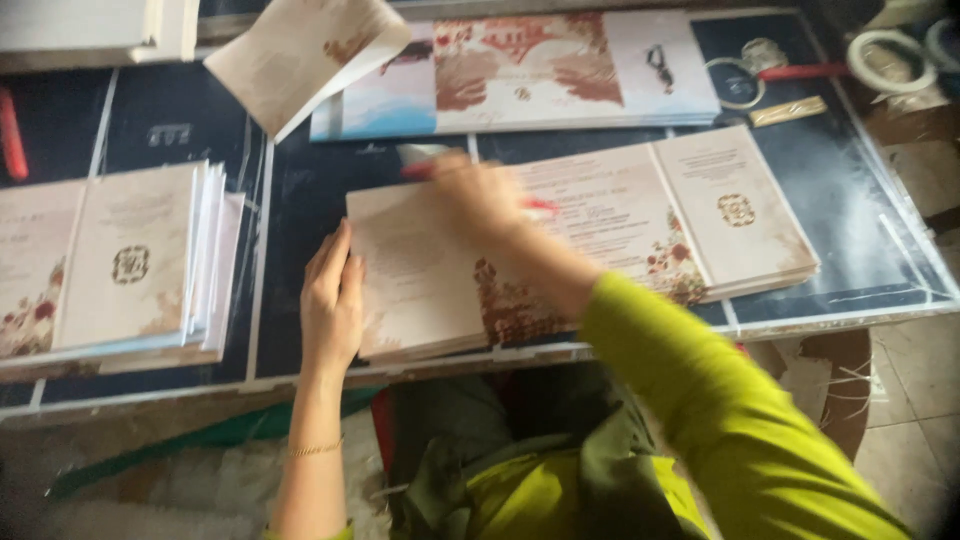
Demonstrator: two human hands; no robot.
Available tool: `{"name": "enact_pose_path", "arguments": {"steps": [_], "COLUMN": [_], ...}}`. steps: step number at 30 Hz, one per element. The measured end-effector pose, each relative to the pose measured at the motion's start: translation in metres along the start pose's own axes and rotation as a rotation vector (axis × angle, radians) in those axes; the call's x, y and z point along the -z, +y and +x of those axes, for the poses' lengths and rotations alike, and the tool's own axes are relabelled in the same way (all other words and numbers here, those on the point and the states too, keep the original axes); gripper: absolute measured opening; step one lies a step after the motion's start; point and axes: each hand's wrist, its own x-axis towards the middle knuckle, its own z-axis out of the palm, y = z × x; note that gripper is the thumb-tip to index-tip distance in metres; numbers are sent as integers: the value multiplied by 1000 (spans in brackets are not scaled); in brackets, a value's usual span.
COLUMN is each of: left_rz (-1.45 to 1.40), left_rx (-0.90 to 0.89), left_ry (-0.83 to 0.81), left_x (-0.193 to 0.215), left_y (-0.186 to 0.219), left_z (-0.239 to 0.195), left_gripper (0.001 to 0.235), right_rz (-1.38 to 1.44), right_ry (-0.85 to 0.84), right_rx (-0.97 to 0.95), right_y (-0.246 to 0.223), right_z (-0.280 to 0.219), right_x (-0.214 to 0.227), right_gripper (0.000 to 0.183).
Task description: Assembling wedding invitations by applying adhesive to cardstock bases and precisely aligning printed sheets.
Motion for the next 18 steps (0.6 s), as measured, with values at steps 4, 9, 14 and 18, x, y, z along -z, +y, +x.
{"name": "enact_pose_path", "arguments": {"steps": [4,9,14,18], "left_rz": [-10,6,-17,-18], "left_rx": [51,55,89,80], "left_ry": [-10,28,28,20], "left_x": [0,-8,-5,-2], "left_y": [0,-7,6,8], "left_z": [-1,-4,-4,0], "left_gripper": [46,45,44,45], "right_rz": [-472,-1033,-613,102], "right_ry": [-212,-171,-382,-399], "right_rx": [-116,-124,-6,36], "right_y": [200,322,109,-46], "right_z": [-66,-134,-99,-63], "right_x": [-4,-22,11,92], "right_gripper": [25,30,21,14]}}
